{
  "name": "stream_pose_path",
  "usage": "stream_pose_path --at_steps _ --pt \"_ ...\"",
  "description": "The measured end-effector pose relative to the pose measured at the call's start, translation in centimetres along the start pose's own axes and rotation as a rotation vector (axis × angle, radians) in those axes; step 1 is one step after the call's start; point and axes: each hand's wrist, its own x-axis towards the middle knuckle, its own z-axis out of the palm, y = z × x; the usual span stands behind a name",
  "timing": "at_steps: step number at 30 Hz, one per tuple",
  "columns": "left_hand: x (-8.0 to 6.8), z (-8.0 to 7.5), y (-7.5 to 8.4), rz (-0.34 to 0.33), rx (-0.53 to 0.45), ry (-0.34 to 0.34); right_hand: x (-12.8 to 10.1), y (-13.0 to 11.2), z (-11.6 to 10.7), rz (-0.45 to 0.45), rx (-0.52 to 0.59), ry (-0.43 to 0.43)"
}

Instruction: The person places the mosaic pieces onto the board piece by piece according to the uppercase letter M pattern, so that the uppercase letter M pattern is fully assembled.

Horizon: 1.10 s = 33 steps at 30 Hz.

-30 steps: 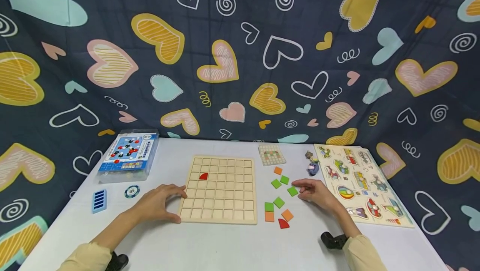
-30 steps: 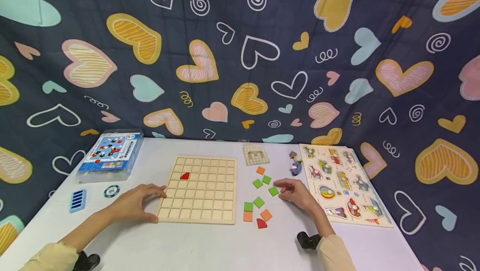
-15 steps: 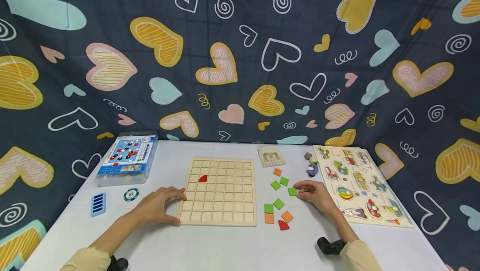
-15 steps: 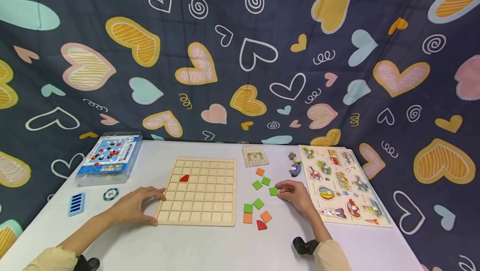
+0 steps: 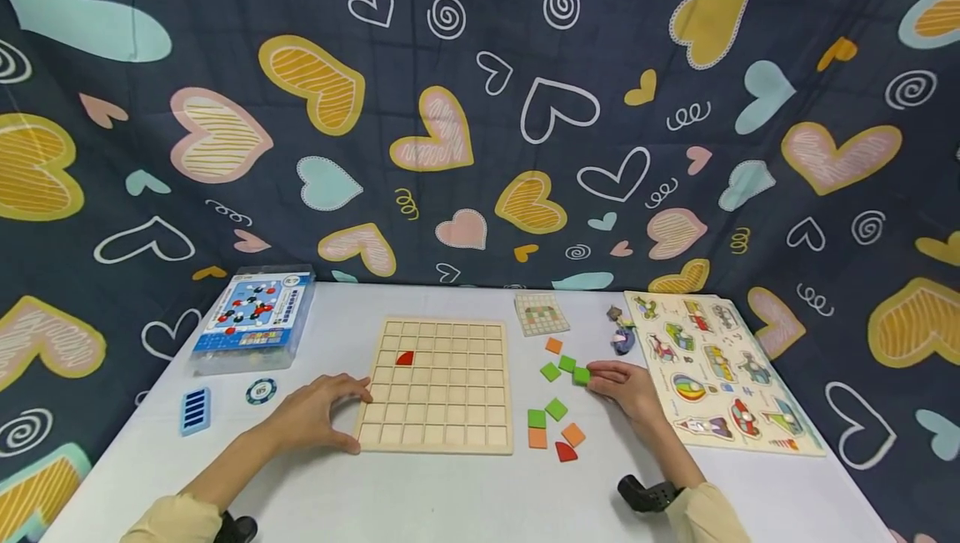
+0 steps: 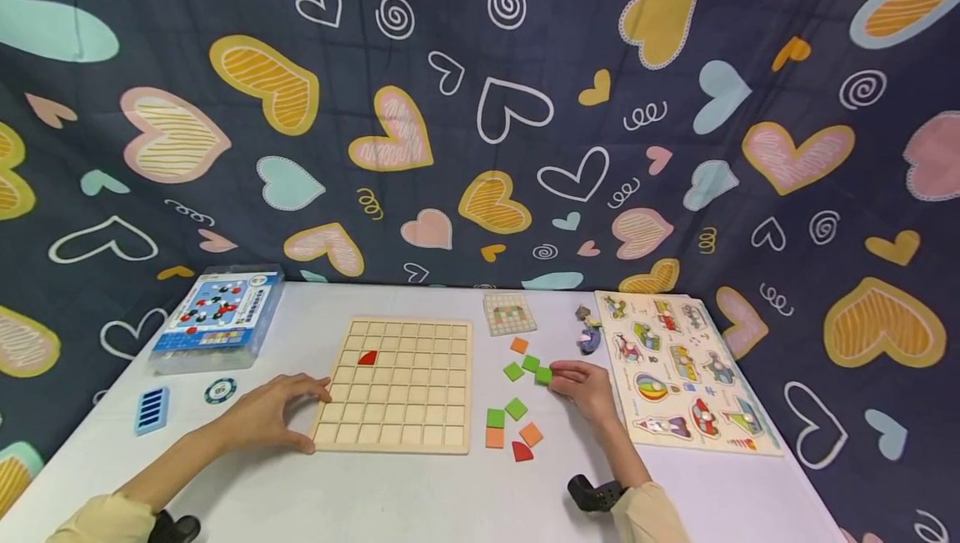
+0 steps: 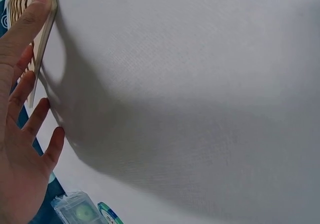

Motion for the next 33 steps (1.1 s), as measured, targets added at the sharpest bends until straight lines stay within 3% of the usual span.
stream_pose_path --at_steps 10,19,28,33 --pt "0.1 0.1 0.0 -0.052 -0.017 -0.023 0.3 -1.5 2.6 0.028 0.093 -0.019" --pt "0.2 -0.1 0.2 -0.028 0.001 -0.021 1.1 -2.7 6.8 0.017 0.105 0.002" --pt "0.2 -0.1 0.2 -0.027 0.009 -0.023 2.2 -3.5 11.0 -0.114 0.076 -0.043" --pt "0.3 0.0 0.2 -0.016 0.006 -0.022 2.6 -3.8 12.8 -0.136 0.073 -0.074"
